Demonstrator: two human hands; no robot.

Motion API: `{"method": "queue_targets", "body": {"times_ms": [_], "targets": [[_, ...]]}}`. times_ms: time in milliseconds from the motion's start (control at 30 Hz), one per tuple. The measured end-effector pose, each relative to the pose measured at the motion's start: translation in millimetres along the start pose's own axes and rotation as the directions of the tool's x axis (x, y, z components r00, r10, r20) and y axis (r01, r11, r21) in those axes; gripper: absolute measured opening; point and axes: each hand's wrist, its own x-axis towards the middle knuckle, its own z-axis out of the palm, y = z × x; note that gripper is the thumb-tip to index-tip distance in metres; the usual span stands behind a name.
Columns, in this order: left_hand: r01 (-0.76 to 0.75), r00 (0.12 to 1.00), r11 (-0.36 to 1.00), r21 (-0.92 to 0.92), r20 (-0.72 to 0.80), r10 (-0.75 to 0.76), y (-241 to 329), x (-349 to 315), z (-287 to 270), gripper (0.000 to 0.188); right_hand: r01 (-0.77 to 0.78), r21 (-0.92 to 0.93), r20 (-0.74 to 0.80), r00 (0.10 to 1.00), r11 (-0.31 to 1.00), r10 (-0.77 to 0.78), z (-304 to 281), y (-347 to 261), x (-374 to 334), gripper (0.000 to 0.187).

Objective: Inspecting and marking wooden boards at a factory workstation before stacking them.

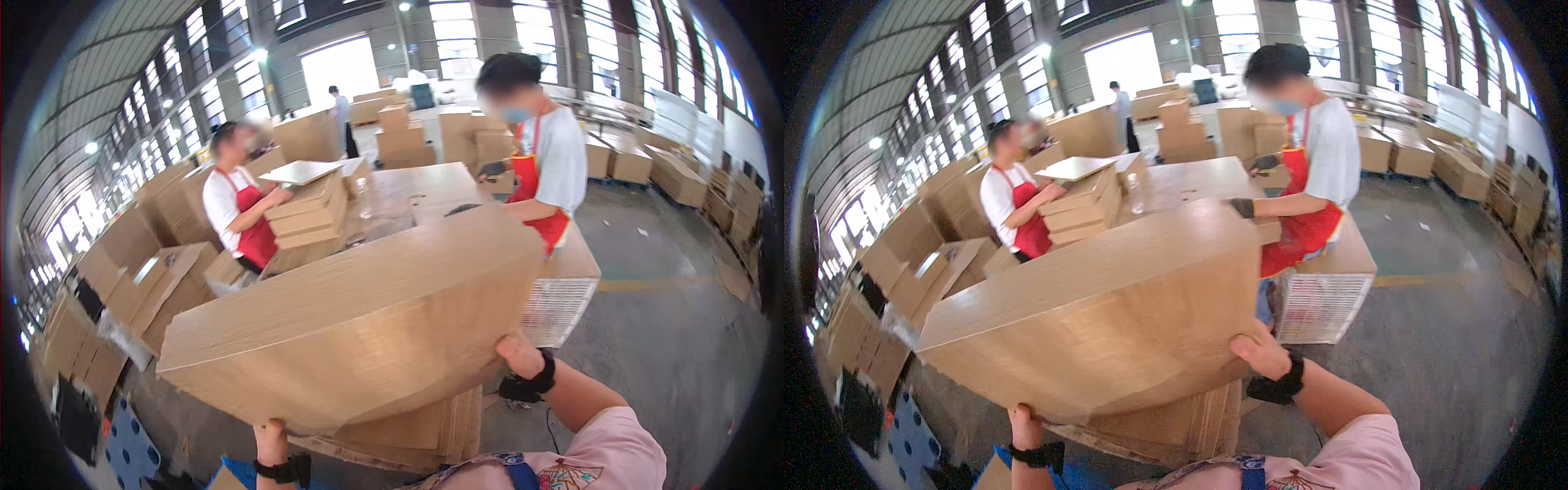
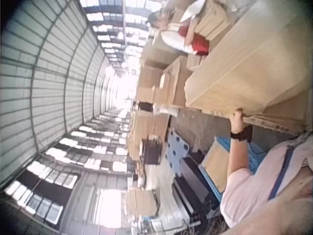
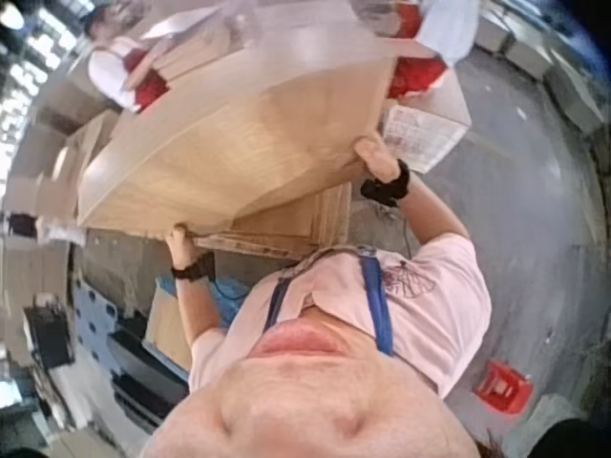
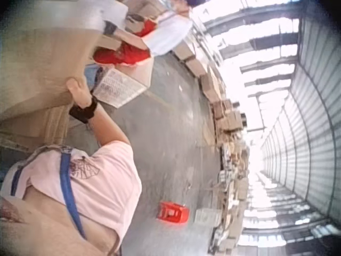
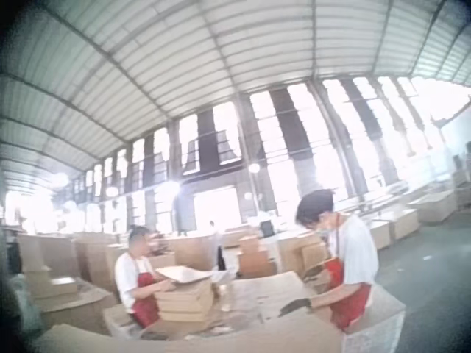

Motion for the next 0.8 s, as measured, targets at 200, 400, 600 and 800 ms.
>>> {"method": "queue_targets", "body": {"times_ms": [200,400,600,800], "targets": [[-0.115,0.993,0.936,-0.334,-0.04,0.108,-30,9,14,0.082,0.102,0.117,-0.236,0.969,0.988,-0.072,19,5,-2,0.07],[0.003,0.992,0.976,-0.217,-0.124,-0.031,1,-9,26,0.081,0.14,0.141,-0.253,0.962,0.98,-0.101,26,-11,-17,0.085],[-0.11,0.964,0.929,-0.354,-0.264,0.013,2,-25,59,0.085,0.249,0.215,-0.334,0.927,0.944,-0.168,5,-8,-57,0.087],[-0.016,1.0,0.957,-0.289,-0.012,0.013,15,-56,151,0.086,0.258,0.218,-0.485,0.865,0.941,-0.125,-52,-30,-132,0.088]]}}
